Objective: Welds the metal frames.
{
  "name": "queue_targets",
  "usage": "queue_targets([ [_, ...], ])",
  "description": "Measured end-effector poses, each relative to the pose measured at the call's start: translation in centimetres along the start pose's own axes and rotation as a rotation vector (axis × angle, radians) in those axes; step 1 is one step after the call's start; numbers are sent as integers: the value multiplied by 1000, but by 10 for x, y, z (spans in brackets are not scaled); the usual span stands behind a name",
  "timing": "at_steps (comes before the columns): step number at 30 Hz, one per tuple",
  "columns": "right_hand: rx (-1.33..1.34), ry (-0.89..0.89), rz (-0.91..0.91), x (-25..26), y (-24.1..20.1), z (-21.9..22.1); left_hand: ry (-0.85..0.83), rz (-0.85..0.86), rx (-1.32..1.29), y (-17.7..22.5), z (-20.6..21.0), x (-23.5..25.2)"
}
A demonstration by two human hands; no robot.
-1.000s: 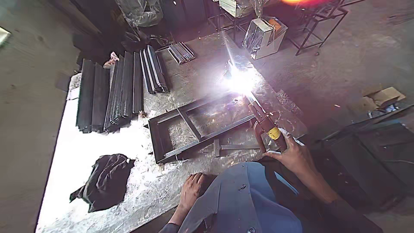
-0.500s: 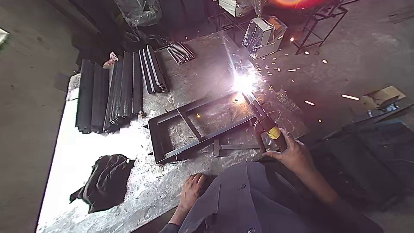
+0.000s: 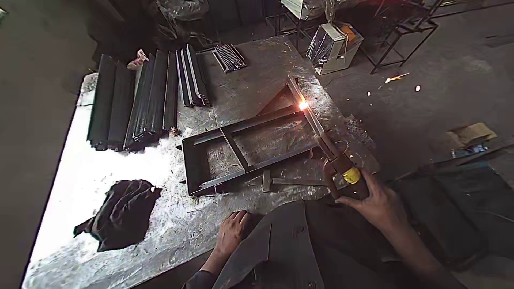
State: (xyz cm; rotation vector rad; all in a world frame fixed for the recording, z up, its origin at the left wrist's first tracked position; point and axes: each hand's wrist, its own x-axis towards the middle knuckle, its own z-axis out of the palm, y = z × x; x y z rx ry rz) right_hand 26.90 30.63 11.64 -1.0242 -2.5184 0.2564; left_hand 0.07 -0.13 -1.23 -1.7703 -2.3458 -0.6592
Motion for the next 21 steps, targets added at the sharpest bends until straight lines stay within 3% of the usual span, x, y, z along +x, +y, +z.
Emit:
queue_targets([
  [21, -101, -28, -33, 15, 8, 18, 65, 16, 24, -1, 2, 1],
])
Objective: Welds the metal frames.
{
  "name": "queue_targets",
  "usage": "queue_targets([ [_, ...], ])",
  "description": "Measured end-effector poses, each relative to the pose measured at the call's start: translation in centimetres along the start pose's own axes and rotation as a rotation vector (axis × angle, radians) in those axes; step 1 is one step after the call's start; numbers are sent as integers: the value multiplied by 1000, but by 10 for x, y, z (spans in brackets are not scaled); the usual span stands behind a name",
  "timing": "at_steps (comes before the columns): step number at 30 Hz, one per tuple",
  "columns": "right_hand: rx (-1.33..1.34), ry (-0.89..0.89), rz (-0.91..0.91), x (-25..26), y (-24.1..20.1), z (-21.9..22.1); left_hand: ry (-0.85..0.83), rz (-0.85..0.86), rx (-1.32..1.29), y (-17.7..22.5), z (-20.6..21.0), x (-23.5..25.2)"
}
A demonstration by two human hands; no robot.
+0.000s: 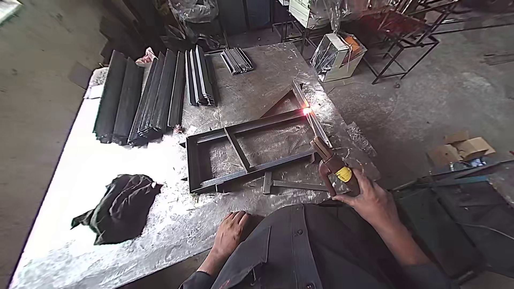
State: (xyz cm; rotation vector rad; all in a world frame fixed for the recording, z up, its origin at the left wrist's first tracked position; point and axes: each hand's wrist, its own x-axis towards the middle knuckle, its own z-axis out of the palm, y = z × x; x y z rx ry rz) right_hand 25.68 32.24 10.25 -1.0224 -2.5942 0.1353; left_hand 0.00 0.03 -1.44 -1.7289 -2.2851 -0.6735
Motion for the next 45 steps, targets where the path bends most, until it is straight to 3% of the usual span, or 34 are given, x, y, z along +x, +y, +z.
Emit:
queue_targets([
  [18, -92, -51, 30, 4, -1, 2, -35, -20, 14, 2, -2, 0],
  [22, -9, -48, 16, 5, 0, 3, -15, -13, 15, 1, 1, 1],
  [26, -49, -37, 13, 1, -2, -1, -102, -92, -39, 5, -6, 0],
  [29, 12, 86, -102, -2, -1, 0, -20, -22, -14, -2, 3, -3],
  [45, 4, 4, -15, 4, -1, 6, -31, -7, -4, -2, 1, -2],
])
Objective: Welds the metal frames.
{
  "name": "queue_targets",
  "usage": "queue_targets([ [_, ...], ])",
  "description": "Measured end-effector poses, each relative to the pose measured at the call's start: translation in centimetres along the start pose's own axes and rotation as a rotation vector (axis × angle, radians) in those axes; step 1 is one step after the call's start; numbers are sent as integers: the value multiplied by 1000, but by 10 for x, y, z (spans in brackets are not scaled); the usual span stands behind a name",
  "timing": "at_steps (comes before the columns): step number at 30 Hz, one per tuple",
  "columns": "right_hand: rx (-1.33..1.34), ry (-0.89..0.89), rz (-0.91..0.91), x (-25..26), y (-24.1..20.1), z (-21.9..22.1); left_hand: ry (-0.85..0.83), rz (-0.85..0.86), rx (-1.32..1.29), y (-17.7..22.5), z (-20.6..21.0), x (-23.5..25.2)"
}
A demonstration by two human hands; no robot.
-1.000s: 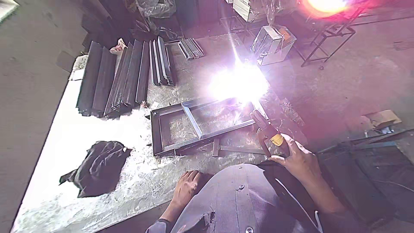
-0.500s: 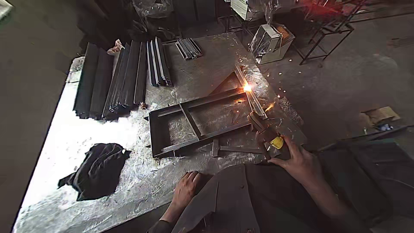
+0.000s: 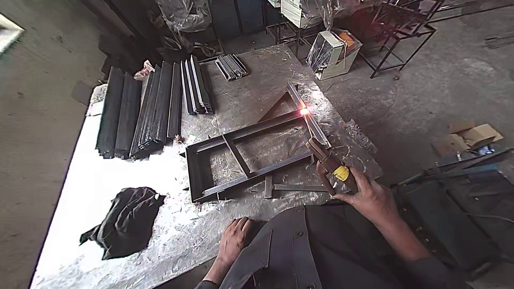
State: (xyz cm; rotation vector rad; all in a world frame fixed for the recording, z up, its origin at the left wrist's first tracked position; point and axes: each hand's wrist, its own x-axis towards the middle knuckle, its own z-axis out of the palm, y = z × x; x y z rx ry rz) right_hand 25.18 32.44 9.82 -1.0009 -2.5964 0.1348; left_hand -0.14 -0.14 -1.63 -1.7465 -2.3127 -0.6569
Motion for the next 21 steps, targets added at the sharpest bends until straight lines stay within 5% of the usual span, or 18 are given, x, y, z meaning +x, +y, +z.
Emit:
queue_targets([
  [14, -63, -48, 72, 0, 0, 0, -56, -41, 11, 4, -3, 2],
  [21, 45, 97, -51, -6, -1, -3, -29, -22, -13, 6, -8, 5],
])
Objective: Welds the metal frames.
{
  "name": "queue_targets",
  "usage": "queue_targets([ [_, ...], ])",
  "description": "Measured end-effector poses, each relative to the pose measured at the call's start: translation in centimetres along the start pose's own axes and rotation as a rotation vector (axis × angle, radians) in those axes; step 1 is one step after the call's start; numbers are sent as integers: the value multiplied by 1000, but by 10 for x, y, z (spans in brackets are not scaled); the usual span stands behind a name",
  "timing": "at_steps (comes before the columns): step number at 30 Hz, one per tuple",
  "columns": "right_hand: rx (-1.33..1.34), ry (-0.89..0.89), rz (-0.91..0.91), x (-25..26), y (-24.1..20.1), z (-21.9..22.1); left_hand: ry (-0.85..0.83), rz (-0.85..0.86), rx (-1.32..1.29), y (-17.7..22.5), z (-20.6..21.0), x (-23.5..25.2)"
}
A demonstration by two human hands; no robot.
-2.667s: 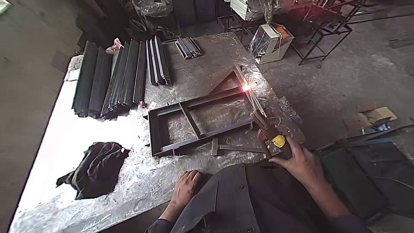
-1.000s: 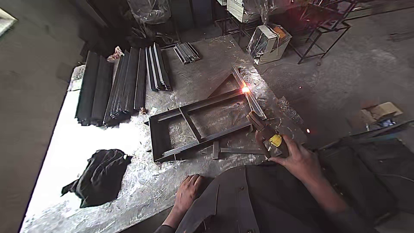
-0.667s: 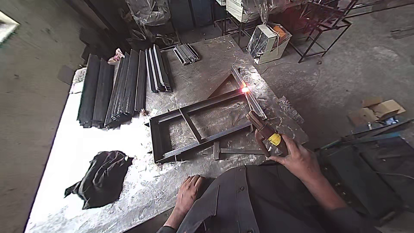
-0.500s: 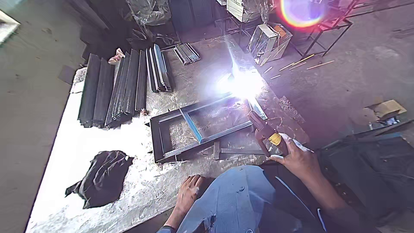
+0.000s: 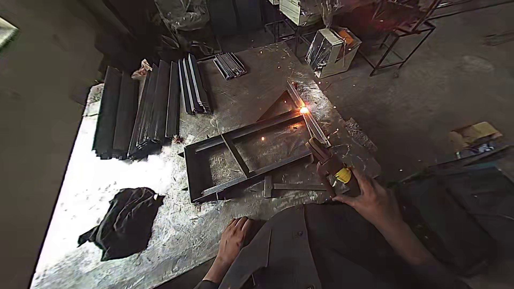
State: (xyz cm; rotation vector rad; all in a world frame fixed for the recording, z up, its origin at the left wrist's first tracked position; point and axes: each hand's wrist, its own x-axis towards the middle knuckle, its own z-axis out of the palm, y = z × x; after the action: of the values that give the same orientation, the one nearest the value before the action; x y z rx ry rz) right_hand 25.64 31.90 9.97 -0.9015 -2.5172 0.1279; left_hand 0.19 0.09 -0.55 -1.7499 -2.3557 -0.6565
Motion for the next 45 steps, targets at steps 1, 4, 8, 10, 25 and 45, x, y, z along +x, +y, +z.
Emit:
queue_targets([
  [1, -8, -17, 17, 0, 1, 1, 7, 4, 2, 0, 0, 0],
  [4, -10, -81, 72, 3, 1, 4, 19, 12, 13, -3, 4, -2],
  [8, 11, -80, 76, 3, 2, 8, 20, 17, 16, -5, 7, -4],
  [10, 16, -79, 67, 3, 4, 10, 23, 28, 7, -6, 6, -4],
  [25, -95, -199, 170, 8, -4, 5, -46, -9, 31, 2, -1, 1],
  [45, 29, -125, 140, 5, -2, 14, 7, 10, 18, -3, 5, -3],
])
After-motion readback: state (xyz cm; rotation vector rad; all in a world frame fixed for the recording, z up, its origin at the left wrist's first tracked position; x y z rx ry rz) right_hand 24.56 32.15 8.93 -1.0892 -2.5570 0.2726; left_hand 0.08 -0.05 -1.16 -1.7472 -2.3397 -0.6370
